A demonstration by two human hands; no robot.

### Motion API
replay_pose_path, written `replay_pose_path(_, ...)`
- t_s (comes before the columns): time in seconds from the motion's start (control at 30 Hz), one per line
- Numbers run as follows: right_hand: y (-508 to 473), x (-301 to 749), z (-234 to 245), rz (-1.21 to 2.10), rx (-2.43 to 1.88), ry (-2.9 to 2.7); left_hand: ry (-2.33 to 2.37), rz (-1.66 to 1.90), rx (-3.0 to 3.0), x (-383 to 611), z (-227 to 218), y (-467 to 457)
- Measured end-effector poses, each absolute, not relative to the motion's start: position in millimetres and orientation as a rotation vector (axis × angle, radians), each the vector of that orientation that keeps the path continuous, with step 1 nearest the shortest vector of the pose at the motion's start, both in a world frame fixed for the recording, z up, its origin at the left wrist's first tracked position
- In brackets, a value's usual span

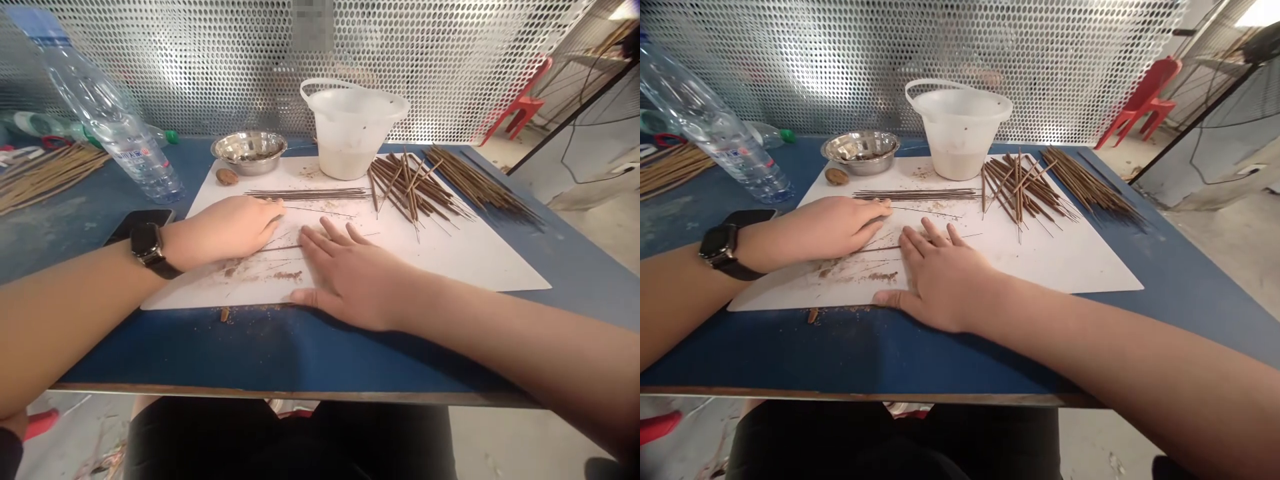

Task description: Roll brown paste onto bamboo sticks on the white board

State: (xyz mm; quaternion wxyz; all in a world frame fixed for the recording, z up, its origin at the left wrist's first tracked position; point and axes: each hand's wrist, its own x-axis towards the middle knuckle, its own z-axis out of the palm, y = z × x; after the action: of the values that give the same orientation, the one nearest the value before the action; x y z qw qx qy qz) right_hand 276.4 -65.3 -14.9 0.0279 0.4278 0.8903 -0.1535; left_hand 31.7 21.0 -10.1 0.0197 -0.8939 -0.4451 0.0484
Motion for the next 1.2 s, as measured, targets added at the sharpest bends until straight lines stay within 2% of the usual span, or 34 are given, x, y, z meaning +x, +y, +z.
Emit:
replay_pose_path(0.3,-70,275,-8,-0.452,1.316,2.636,-1.359,0.156,-2.784,31,-10,21)
replay_pose_path(0.93,-48,294,-7,-0.511,1.226,2.848,-1.36,0.159,-2.754,31,-12,22)
replay_pose_path(1.1,-41,301,16,-0.101,1.503,2.605,-1.317,0.182,-2.802,25,-13,27)
replay_pose_path(1.2,-30,308,19,0.045,1.485,2.447,-1.265,0.225,-2.869,22,-8,30)
